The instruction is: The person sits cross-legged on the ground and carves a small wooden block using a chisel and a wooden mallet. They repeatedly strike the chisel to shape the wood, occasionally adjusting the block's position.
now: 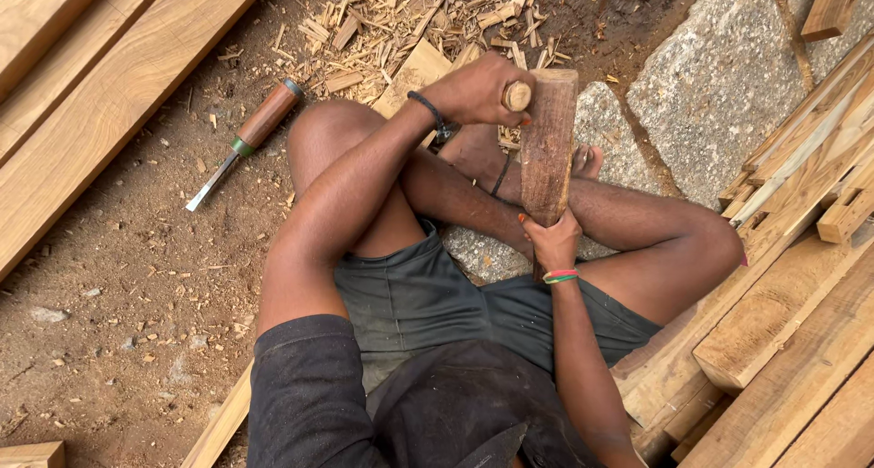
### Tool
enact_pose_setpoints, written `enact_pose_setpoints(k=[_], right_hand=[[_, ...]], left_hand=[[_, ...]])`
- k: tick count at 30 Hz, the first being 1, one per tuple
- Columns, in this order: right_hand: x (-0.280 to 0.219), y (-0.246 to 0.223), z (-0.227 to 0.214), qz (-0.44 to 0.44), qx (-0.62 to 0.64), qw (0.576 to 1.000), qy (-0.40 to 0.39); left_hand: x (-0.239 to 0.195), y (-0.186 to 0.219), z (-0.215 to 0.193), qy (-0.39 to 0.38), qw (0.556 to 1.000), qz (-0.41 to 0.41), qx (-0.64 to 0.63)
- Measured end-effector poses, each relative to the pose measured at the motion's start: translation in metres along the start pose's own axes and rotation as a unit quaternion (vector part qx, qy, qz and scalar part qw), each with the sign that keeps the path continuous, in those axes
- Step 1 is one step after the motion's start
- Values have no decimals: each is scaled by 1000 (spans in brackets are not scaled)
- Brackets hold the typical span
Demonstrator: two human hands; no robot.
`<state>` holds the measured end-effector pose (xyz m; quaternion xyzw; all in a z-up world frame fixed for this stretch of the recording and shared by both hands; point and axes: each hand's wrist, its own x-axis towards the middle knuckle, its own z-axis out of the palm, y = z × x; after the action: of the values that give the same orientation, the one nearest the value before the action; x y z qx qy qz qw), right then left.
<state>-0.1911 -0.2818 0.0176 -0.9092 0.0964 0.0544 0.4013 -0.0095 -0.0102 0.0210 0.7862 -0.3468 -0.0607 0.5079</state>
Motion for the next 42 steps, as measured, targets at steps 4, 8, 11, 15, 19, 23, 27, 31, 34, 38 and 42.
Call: enact_pose_setpoints(k=[4,8,11,15,19,23,27,31,34,38,42], right_hand=[[0,-3,0,6,6,1000,-3],[0,-3,-1,8,-9,1000,-4],[1,-5,0,3,-14,1000,-2],[1,0,1,-5,-13,1000,1],[3,5,1,-2,-22,1000,6],[3,5,0,-5,-20,1000,4],[1,7,0,-1,-11,1000,-5],[2,7,0,21,10,1000,-1],[2,10,0,34,46,998,3],[1,14,0,36,111,993,11],[0,14,-7,34,95,994,49]], left_hand=[[-1,-1,10,-31,997,34,-56],[8,-16,-7,-23,992,-47,-114],[7,-24,-11,10,992,-13,-126],[4,-21,4,100,990,71,66],[8,-15,0,32,999,-22,9],[4,-14,3,126,984,77,98],[8,-14,2,72,996,31,52],[6,1,-4,37,998,-18,42],[7,3,-4,39,998,2,42],[13,-8,7,44,999,10,28],[10,-20,12,69,994,27,77]])
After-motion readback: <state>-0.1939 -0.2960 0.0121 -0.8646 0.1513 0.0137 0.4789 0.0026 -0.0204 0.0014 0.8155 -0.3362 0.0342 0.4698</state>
